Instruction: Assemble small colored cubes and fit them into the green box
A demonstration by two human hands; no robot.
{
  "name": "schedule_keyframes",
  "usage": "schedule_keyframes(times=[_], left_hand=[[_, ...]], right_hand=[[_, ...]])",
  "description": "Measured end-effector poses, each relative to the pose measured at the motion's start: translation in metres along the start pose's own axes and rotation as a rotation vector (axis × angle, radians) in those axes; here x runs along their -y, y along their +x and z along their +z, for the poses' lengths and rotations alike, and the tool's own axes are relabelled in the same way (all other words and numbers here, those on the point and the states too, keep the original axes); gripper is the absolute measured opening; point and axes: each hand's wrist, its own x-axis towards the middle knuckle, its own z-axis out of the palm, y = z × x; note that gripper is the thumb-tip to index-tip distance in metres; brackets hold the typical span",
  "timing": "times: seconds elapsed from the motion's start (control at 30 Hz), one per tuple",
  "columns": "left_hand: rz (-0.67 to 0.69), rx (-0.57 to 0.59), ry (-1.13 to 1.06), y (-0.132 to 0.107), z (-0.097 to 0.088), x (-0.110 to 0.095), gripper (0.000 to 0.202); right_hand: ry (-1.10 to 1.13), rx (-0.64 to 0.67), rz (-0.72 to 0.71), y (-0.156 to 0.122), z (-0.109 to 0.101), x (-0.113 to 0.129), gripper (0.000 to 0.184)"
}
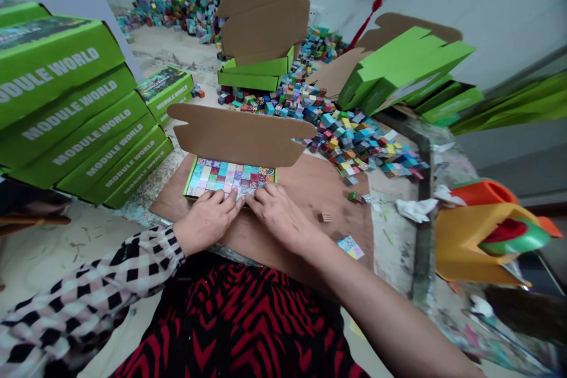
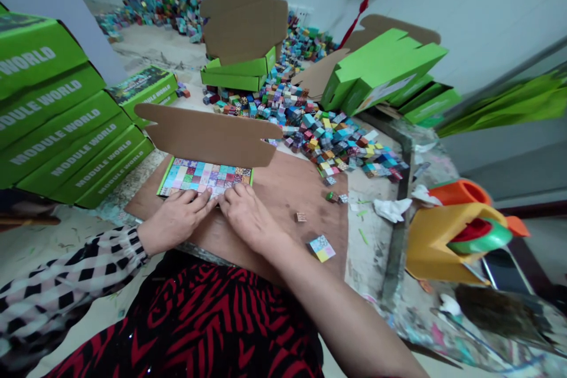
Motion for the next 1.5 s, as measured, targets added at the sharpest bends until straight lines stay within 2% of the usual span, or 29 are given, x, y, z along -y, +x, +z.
schedule_keyframes(times=[0.13,0.27,0.5,0.6,0.73,0.83,0.97,1.07,1.17,1.3,1.43,1.5], left_hand=[[-0.029,-0.035,-0.030,-0.002,0.001,-0.002,0.043],[-0.033,-0.054,-0.038,-0.003,0.004,-0.004,0.045],[-0.068,-0.057,-0.048,-0.003,0.007,-0.004,0.045],[-0.090,-0.077,-0.065,-0.002,0.005,-0.006,0.047],[-0.066,-0.113,-0.069,0.000,0.004,-0.006,0.047],[-0.052,-0.115,-0.064,0.002,0.005,-0.005,0.045],[-0.042,-0.146,-0.076,0.005,0.007,-0.007,0.045],[-0.063,-0.233,-0.064,0.003,0.009,-0.011,0.042],[-0.103,-0.330,-0.036,0.002,0.012,-0.012,0.030],[-0.110,-0.400,-0.012,0.006,0.015,-0.010,0.019],[-0.099,-0.437,-0.039,0.015,0.018,-0.011,0.018],[-0.101,-0.453,-0.058,0.019,0.019,-0.012,0.018]], right_hand=[[0.025,-0.051,0.092,-0.020,0.011,-0.002,0.042],[-0.001,-0.105,0.144,-0.038,0.012,0.000,0.047],[-0.044,-0.073,0.098,-0.031,0.009,0.008,0.042],[-0.014,-0.194,0.148,-0.041,0.004,-0.009,0.046],[0.043,-0.397,0.398,-0.084,-0.010,-0.049,0.041],[0.032,-0.394,0.478,-0.125,-0.015,-0.061,0.031],[0.027,-0.205,0.464,-0.157,-0.001,-0.031,0.024],[0.007,-0.120,0.445,-0.158,0.017,-0.001,0.026],[-0.045,-0.129,0.486,-0.149,0.028,0.010,0.026],[0.011,-0.209,0.580,-0.146,0.025,-0.015,0.026],[0.207,-0.415,0.582,-0.153,0.011,-0.053,0.029],[0.213,-0.439,0.632,-0.153,0.005,-0.062,0.031]])
